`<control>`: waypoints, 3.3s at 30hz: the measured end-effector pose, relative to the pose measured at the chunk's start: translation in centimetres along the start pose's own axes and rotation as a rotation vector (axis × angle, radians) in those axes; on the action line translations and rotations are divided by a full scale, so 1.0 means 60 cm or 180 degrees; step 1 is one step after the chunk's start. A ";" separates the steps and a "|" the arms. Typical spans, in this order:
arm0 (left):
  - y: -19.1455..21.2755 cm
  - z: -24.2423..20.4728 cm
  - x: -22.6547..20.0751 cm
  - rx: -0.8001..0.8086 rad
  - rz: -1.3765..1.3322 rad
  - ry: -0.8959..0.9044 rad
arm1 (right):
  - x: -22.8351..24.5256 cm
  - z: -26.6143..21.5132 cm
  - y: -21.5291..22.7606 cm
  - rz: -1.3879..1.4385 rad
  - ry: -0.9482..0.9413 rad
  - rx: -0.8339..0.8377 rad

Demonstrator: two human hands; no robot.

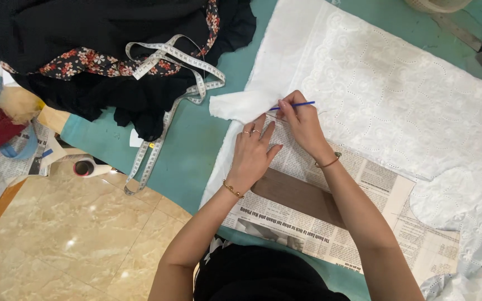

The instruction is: The person marks a pattern onto a piece of white lace fabric using a blue pen and a ruler. They position a newspaper sheet and a wooden block on the table, then trace lines and curves onto the fabric. The person adjusts the ruler and fabric multiple times to complete the markings.

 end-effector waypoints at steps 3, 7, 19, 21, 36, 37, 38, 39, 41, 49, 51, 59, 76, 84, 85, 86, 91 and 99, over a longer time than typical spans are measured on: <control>-0.002 -0.001 -0.003 -0.0010 0.0057 -0.0046 | 0.002 0.006 -0.009 -0.0203 -0.0107 0.0075; -0.003 0.001 -0.005 0.0034 0.0059 0.0014 | 0.012 0.009 -0.013 -0.0344 -0.0243 0.0168; -0.002 0.004 -0.008 0.0082 0.0098 0.0028 | 0.024 -0.017 0.016 -0.1148 -0.0262 0.0225; -0.002 0.005 -0.009 0.0135 0.0096 0.0067 | 0.027 -0.017 0.017 -0.1060 -0.0200 0.0190; -0.023 0.012 -0.004 0.0218 0.0469 0.0077 | 0.022 -0.032 0.029 -0.0976 -0.0076 0.0174; -0.021 0.013 -0.005 0.0182 0.0524 0.0049 | 0.028 -0.031 0.027 -0.0966 -0.0024 0.0158; -0.021 0.013 -0.006 0.0184 0.0531 0.0044 | 0.029 -0.031 0.028 -0.0961 -0.0022 0.0151; -0.021 0.014 -0.005 0.0207 0.0546 0.0060 | 0.028 -0.032 0.029 -0.0961 -0.0069 0.0166; -0.022 0.015 -0.005 0.0235 0.0560 0.0071 | 0.025 -0.036 0.034 -0.0961 -0.0120 0.0175; -0.025 0.015 -0.005 0.0351 0.0673 0.0124 | -0.003 -0.051 0.048 -0.0937 -0.0208 0.0168; -0.024 0.015 -0.007 0.0322 0.0685 0.0092 | 0.004 -0.049 0.043 -0.0924 -0.0205 0.0160; -0.027 0.010 -0.003 0.0281 0.0632 0.0098 | 0.020 -0.063 0.061 -0.1137 -0.0417 0.0001; 0.035 -0.332 -0.089 -0.0332 0.0011 0.0412 | 0.038 0.009 -0.097 0.0925 0.0427 0.0999; 0.018 -0.396 -0.081 -0.0351 0.1006 0.0548 | 0.138 -0.121 -0.169 0.0604 0.0844 0.1535; 0.022 -0.397 -0.085 -0.0401 0.1005 0.0406 | 0.152 -0.155 -0.184 0.0167 0.0897 0.1760; 0.024 -0.398 -0.085 -0.0431 0.1022 0.0448 | 0.172 -0.177 -0.190 0.0171 0.0925 0.1807; 0.015 -0.396 -0.069 -0.0323 0.0797 0.0564 | 0.212 -0.247 -0.222 -0.0608 0.1559 0.1936; 0.002 -0.401 -0.060 -0.0366 0.0941 0.0551 | 0.223 -0.269 -0.234 -0.0895 0.2103 0.1742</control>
Point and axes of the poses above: each hand's wrist, its own z-axis towards the middle knuckle, its own y-axis out of the back of the hand, x = y × z, the point moved 7 cm from there along z, towards the middle knuckle, and after that the axes turned 13 degrees about -z, right-handed, at the moved point
